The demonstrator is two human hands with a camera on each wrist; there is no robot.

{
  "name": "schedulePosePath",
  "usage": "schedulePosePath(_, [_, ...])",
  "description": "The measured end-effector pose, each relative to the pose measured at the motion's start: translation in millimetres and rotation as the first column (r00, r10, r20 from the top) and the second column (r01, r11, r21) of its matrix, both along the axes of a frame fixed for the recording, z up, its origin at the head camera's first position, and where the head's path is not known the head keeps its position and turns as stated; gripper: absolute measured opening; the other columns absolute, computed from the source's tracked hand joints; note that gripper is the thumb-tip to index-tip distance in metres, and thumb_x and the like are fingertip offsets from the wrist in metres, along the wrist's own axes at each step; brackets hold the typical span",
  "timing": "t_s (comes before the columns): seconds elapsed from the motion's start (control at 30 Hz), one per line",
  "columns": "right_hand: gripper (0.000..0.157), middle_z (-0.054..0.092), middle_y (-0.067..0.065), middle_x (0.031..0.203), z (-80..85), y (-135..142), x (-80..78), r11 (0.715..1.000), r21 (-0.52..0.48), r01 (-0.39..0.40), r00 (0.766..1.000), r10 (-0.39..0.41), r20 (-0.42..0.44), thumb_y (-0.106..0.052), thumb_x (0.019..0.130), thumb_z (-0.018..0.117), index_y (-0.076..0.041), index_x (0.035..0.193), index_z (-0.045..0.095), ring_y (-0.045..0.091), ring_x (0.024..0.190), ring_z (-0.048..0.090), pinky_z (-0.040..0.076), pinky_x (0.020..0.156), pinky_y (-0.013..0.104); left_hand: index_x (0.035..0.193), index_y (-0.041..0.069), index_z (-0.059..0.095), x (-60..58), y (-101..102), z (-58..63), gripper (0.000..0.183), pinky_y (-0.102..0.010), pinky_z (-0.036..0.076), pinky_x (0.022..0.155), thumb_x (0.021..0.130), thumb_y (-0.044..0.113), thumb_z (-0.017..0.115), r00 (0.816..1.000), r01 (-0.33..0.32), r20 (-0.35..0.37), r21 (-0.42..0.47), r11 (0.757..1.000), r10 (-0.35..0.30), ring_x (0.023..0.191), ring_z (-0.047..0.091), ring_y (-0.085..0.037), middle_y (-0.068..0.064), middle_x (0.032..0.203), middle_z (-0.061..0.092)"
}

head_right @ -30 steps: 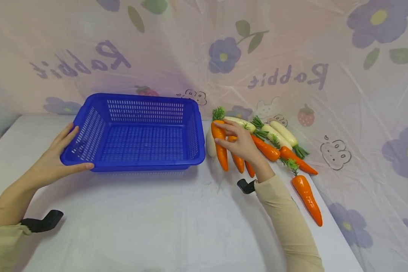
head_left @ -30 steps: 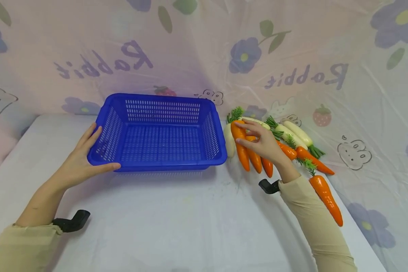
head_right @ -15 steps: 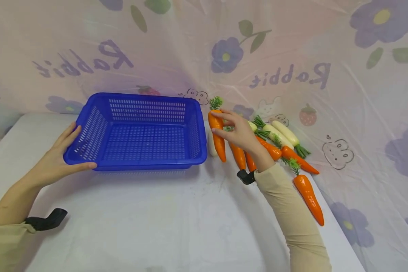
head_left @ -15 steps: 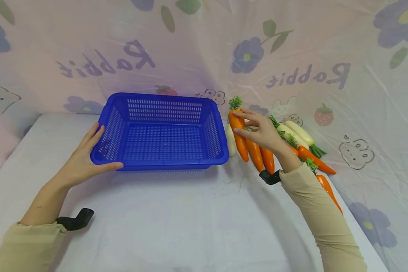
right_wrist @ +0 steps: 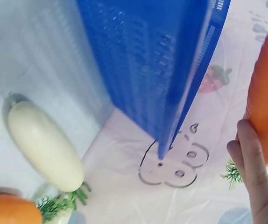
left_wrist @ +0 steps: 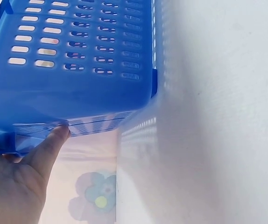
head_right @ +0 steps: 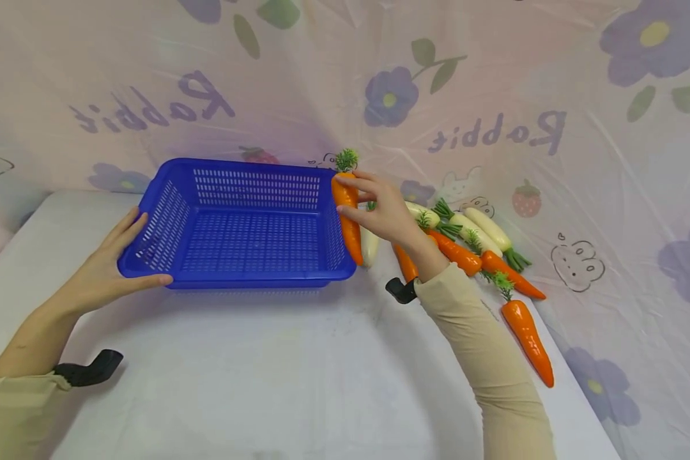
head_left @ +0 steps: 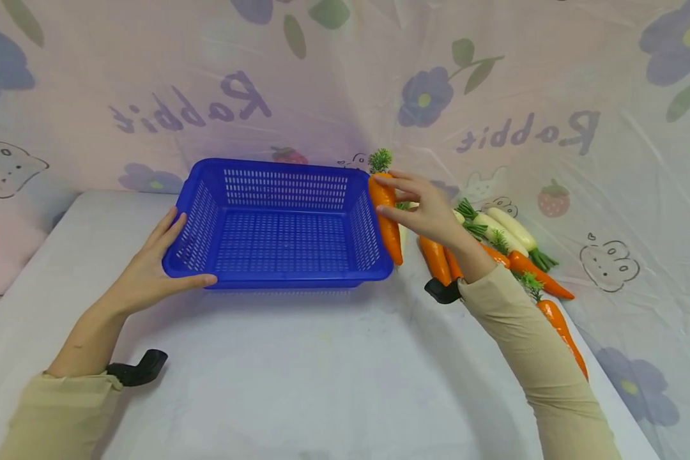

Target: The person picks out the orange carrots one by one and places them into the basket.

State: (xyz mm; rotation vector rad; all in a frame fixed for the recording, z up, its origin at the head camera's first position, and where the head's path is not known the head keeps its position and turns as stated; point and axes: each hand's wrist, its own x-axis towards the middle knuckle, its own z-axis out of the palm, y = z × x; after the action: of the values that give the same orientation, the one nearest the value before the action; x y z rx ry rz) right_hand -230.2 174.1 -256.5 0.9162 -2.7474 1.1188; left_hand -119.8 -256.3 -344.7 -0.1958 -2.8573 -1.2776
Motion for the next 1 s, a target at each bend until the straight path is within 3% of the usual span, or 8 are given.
schedulePosePath(0.2, [0.051, 0.04, 0.018, 0.148, 2.8, -19, -1.8, 0.998, -0.009, -0.063, 0.996, 0.062, -0.066, -0.016, 0.089, 0.069, -0.013, 0.138, 0.054, 0.034, 0.122, 0.054, 0.051, 0.096, 0.048, 0.155, 0.023, -0.001, -0.7, -3, 0.6, 0.116, -0.075, 0.005, 0.107, 0.074, 0.036, 0.082, 1.0, 0.006, 0.005, -0.003, 1.0, -0.006, 0.147, -0.01, -0.036, 0.008, 0.161, -0.013])
schedulePosePath(0.47, [0.052, 0.036, 0.014, 0.152, 7.9, -39, -5.9, 0.998, 0.03, -0.054, 0.998, 0.055, -0.037, -0.021, 0.09, 0.068, -0.017, 0.14, 0.052, 0.035, 0.116, 0.059, 0.055, 0.09, 0.045, 0.155, 0.022, 0.0, -0.5, -3, 0.0, 0.117, -0.073, 0.006, 0.108, 0.073, 0.036, 0.082, 1.0, 0.021, -0.002, 0.002, 1.0, -0.021, 0.148, -0.009, -0.036, 0.006, 0.161, -0.013])
schedulePosePath(1.0, [0.054, 0.038, 0.012, 0.151, 26.0, -82, -13.3, 0.997, 0.039, -0.072, 0.997, 0.072, -0.001, -0.024, 0.089, 0.069, -0.018, 0.14, 0.052, 0.032, 0.115, 0.061, 0.053, 0.095, 0.042, 0.155, 0.022, 0.001, 2.6, -4, 2.2, 0.116, -0.074, 0.007, 0.108, 0.073, 0.035, 0.082, 1.0, 0.025, -0.012, 0.009, 1.0, -0.025, 0.148, -0.007, -0.036, 0.006, 0.161, -0.012])
